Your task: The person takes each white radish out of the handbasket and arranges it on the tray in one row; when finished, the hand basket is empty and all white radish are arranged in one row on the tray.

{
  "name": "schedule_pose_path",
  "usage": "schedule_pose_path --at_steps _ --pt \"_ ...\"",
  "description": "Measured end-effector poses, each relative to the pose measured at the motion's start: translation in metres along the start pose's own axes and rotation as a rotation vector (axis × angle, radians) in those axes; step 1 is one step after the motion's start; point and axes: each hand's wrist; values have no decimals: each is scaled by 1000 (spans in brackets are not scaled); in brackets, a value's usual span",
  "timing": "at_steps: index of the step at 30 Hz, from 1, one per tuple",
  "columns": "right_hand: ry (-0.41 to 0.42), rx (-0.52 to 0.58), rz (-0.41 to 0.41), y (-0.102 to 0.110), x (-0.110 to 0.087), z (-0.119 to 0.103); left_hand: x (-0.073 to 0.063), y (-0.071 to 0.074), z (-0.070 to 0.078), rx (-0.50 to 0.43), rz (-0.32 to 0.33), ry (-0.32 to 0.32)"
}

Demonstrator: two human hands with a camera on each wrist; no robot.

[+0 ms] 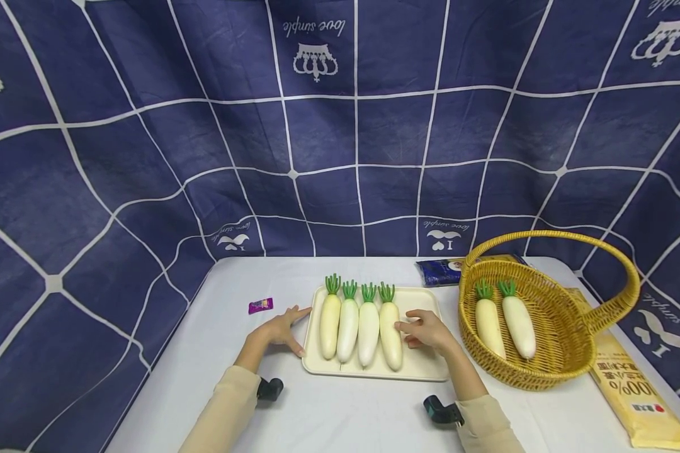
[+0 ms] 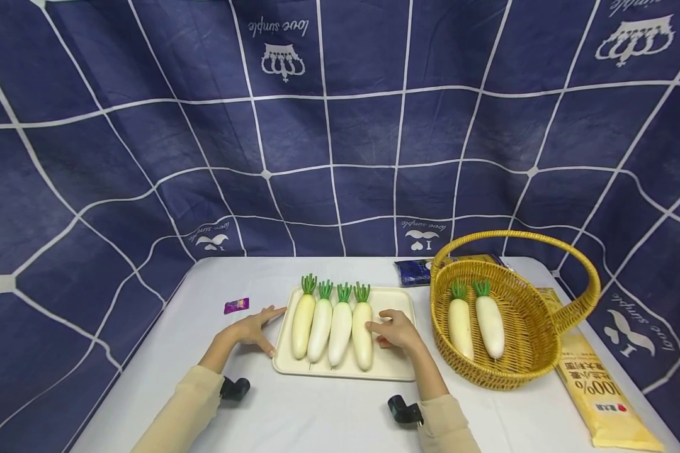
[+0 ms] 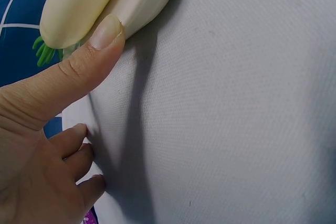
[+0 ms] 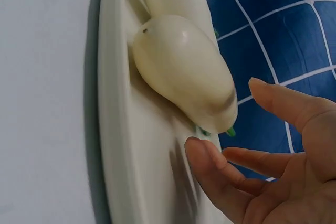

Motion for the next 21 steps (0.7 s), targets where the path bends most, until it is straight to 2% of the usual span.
schedule_pose_path --at_steps 5,12,21 --pt "25 -74 27 10 -8 -8 0 1 1 10 -5 -6" --pt "119 -82 -14 38 -22 -22 0 1 0 11 -15 3" --pt "188 -136 77 84 -45 -38 -1 1 2 4 -15 -1"
Point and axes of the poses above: each hand's wrist, its own x-axis towards the middle knuckle, its own y-axis out of the back of the hand, z = x × y, and after that the axes turned 1 degree about x, right-handed
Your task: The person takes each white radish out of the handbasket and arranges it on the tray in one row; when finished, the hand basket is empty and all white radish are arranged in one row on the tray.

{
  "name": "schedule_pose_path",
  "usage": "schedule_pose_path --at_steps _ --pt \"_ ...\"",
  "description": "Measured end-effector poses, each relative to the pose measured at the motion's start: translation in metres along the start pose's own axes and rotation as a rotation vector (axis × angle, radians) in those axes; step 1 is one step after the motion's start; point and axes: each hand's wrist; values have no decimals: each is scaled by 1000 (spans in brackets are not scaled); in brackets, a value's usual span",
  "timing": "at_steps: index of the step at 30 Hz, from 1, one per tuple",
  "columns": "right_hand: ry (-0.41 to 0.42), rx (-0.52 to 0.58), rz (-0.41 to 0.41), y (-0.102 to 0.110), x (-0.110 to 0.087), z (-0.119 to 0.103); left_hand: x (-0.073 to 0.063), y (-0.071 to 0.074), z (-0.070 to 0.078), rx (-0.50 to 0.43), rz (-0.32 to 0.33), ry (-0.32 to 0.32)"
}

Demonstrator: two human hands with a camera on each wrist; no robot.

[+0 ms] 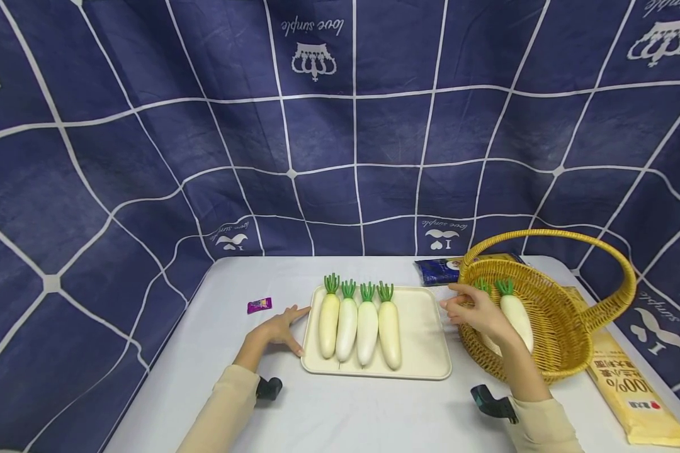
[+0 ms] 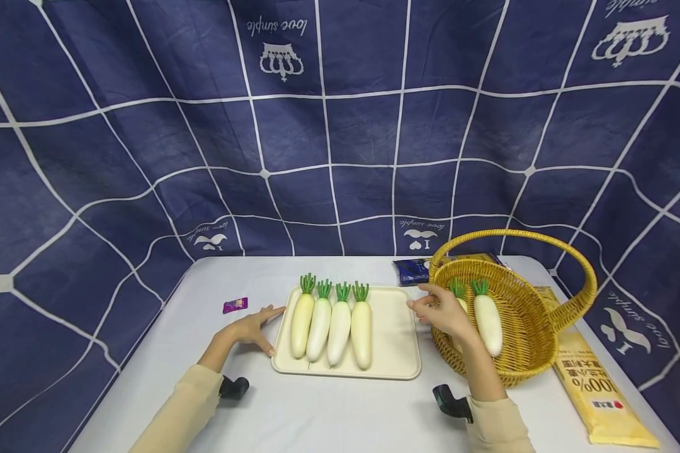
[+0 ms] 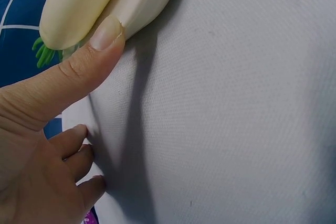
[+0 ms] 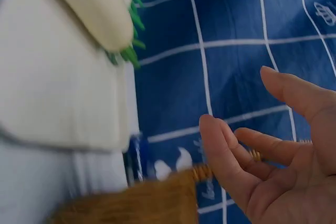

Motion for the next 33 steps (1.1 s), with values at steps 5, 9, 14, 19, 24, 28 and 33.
schedule_pose_path --at_steps 5,9,14,19,24,28,33 --pt "-7 -67 72 21 -10 4 1 0 0 20 -4 8" --pt "-17 -81 95 33 -21 9 1 1 7 98 10 6" --pt "-19 -104 120 42 -31 16 5 3 25 281 67 36" --pt "-63 -99 131 48 -37 23 5 4 37 350 91 105" --pt "-111 -118 156 54 -41 30 2 3 30 304 103 91" --pt "-143 -161 176 60 -43 38 3 3 22 259 91 81" --pt "-212 -269 210 70 -42 50 4 4 19 251 91 49"
Point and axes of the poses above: each hand's wrist, its own x-axis towards the middle knuckle, its own y-axis out of the back of the hand, z = x × y, and after that the axes turned 1 degree about x, right-handed
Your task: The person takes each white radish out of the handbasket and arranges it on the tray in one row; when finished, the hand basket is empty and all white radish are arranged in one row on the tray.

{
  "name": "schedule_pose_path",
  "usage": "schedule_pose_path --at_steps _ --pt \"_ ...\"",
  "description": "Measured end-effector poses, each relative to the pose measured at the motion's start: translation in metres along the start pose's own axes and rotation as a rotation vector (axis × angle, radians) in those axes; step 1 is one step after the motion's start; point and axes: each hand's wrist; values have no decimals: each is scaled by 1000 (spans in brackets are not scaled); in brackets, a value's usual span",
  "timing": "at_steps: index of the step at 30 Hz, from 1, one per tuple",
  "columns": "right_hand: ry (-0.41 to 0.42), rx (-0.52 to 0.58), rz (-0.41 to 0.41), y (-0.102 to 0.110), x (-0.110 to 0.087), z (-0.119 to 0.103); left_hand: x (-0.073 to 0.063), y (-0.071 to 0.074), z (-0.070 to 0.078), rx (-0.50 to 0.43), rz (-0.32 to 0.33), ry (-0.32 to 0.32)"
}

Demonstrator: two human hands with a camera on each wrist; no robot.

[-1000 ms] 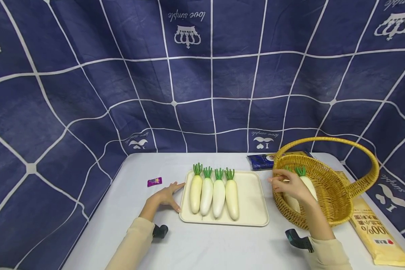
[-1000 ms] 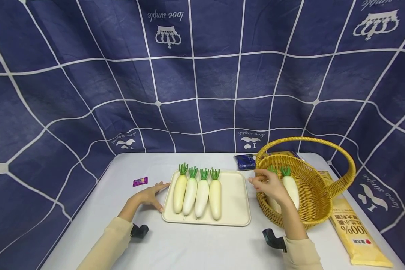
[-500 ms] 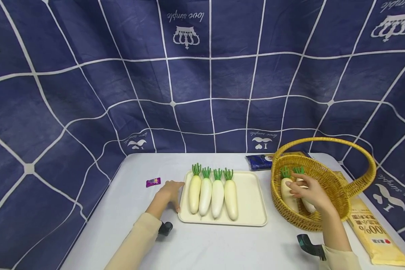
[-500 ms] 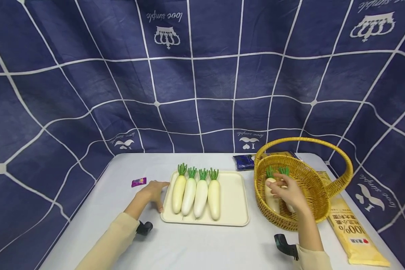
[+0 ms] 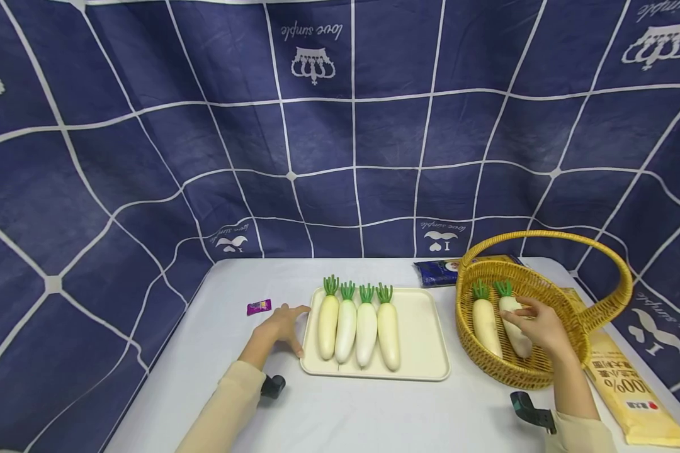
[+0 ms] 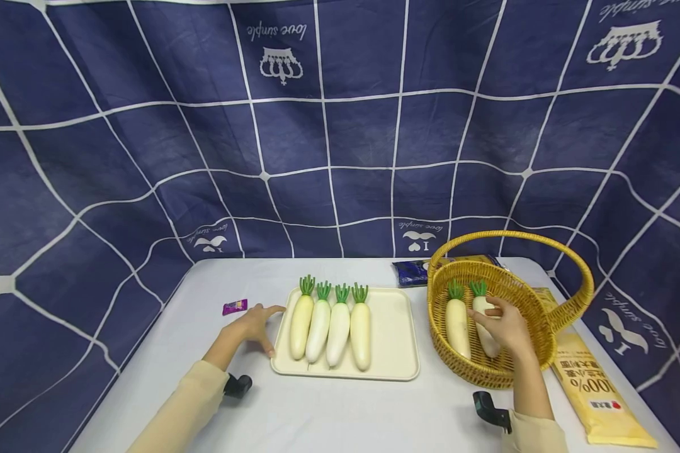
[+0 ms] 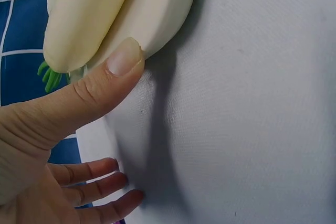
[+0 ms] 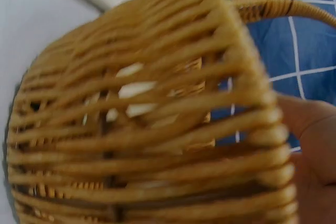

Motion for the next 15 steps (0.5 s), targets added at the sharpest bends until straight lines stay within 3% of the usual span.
schedule_pose_path --at_steps 7,15 --pt "-58 -167 -17 10 9 14 -2 0 2 -2 11 12" --pt "-71 -219 -79 12 20 29 0 -5 -4 9 40 -14"
Point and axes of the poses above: each hand's wrist, its own x-axis towards the middle knuckle, its own y-axis out of the back of the hand, z = x × y, and after that the axes turned 1 degree about x, right-handed
